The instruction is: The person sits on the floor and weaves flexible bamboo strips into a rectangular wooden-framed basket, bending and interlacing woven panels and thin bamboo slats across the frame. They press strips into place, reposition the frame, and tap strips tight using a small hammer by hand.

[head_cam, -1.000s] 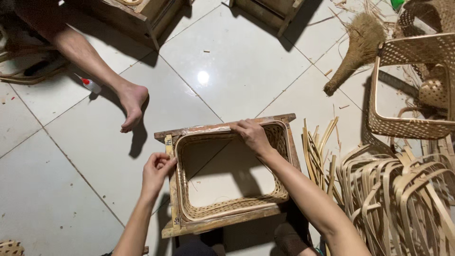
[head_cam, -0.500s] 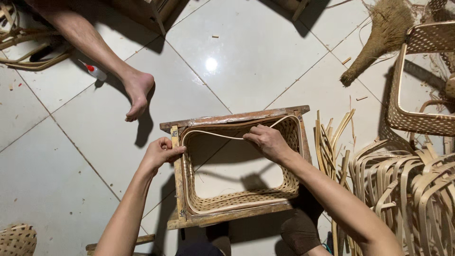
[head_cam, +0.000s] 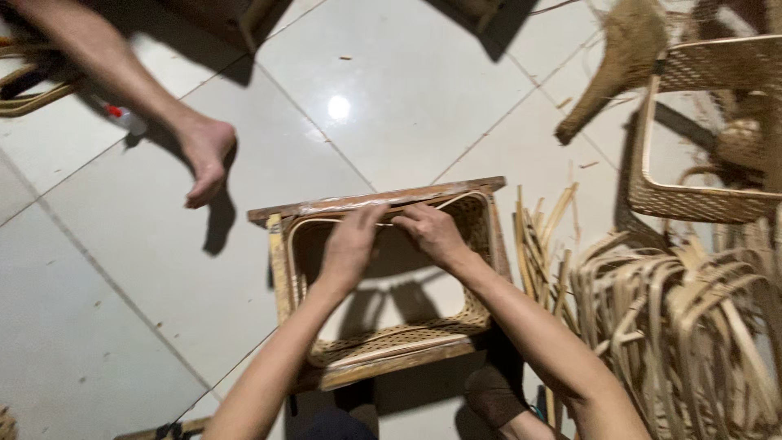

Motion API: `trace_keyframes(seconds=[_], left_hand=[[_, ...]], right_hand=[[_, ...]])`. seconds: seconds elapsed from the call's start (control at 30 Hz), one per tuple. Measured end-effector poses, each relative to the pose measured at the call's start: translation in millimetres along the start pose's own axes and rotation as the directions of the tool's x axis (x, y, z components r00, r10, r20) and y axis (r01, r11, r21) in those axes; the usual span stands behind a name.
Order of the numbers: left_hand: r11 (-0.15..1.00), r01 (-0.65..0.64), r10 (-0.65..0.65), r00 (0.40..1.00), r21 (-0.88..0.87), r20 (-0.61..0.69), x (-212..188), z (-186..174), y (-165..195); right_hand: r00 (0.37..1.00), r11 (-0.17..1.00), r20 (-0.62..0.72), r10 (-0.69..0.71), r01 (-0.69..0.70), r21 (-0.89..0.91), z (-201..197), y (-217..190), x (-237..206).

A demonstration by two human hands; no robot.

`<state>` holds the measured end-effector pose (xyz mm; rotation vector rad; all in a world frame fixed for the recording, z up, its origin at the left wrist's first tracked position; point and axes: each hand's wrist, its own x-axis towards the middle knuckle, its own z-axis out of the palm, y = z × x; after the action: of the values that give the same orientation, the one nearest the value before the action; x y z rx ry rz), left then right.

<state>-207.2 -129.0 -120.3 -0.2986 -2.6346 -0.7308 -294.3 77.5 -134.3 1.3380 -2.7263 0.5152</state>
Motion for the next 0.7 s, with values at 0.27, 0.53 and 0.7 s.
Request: trace_keyframes(seconds=[0.27, 0.53, 0.7], left_hand=[[0.998, 0.046, -0.047, 0.998, 0.053, 0.028, 13, 33, 32], [0.991, 0.041, -0.040, 0.999, 0.127, -0.009, 18, 28, 40], [0.985, 0.018, -0.014, 0.999, 0.170, -0.029, 23, 20, 44]], right_hand=[[0.978, 0.995, -0.187, 0.096, -0.090, 0.041, -86, 18, -50], [0.620, 0.676, 0.287, 0.730, -0.717, -0.169, -73, 29, -125], [0.586, 0.614, 0.191, 0.787, -0.772, -0.165, -55, 24, -124]])
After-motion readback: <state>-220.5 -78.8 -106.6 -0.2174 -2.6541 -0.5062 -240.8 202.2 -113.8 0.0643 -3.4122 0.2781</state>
